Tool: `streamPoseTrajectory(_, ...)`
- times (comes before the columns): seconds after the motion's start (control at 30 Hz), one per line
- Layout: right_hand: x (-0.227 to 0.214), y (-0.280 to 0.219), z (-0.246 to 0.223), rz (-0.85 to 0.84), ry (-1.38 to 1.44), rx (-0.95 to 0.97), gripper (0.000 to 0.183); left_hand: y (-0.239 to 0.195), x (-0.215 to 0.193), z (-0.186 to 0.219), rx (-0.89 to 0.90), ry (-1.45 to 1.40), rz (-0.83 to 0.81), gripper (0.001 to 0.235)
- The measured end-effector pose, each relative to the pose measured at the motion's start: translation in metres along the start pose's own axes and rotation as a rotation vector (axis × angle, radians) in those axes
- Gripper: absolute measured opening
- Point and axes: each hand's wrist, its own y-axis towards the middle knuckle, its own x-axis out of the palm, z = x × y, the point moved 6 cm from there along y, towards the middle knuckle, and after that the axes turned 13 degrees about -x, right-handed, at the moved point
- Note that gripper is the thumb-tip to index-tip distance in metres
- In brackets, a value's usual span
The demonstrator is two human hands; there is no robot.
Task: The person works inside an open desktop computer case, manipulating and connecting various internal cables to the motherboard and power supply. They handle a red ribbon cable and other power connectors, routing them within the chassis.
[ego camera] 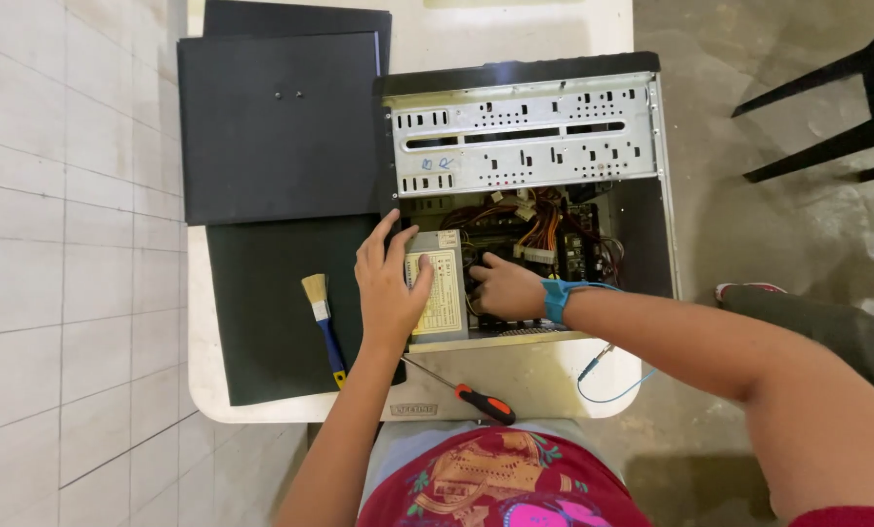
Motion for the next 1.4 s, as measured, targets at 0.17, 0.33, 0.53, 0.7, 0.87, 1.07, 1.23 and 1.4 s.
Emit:
streamPoseTrajectory(0.17, 0.002, 0.0, -0.001, -0.016, 0.003, 0.003, 0.011, 0.001, -0.001, 0.001, -0.007, -0.01, 0.005, 0.034)
streamPoseTrajectory(0.33, 0.004, -0.002, -0.003, 0.009, -0.012, -0.022, 0.013, 0.001, 0.001, -0.001, -0.006, -0.009, 0.011, 0.035)
streamPoseTrajectory(0.53, 0.001, -0.003, -0.006, 0.073, -0.042, 0.0, 0.012, 0.0, 0.001, 0.0, -0.007, 0.005, 0.01, 0.035)
streamPoseTrajectory(0.7, 0.001, -0.001, -0.005, 0.112, -0.041, -0.001, 0.011, 0.002, 0.004, -0.004, 0.001, 0.002, 0.022, 0.034)
streamPoseTrajectory(0.87, -0.001, 0.0, -0.004, 0.075, -0.003, -0.006, 0.013, 0.003, 0.003, -0.005, -0.009, -0.02, 0.015, 0.034)
streamPoseTrajectory(1.07, -0.032, -0.003, 0.006, -0.017, 0.09, 0.064, 0.014, 0.003, 0.0, -0.001, -0.019, -0.07, -0.011, 0.034)
streamPoseTrajectory(1.23, -0.151, -0.039, 0.037, -0.051, 0.584, 0.362, 0.019, 0.005, -0.004, 0.0, -0.006, -0.089, -0.042, 0.034)
streamPoseTrajectory(1.4, -0.165, -0.133, 0.036, 0.094, 0.577, 0.838, 0.017, 0.004, -0.002, 0.0, -0.058, -0.131, -0.075, 0.034)
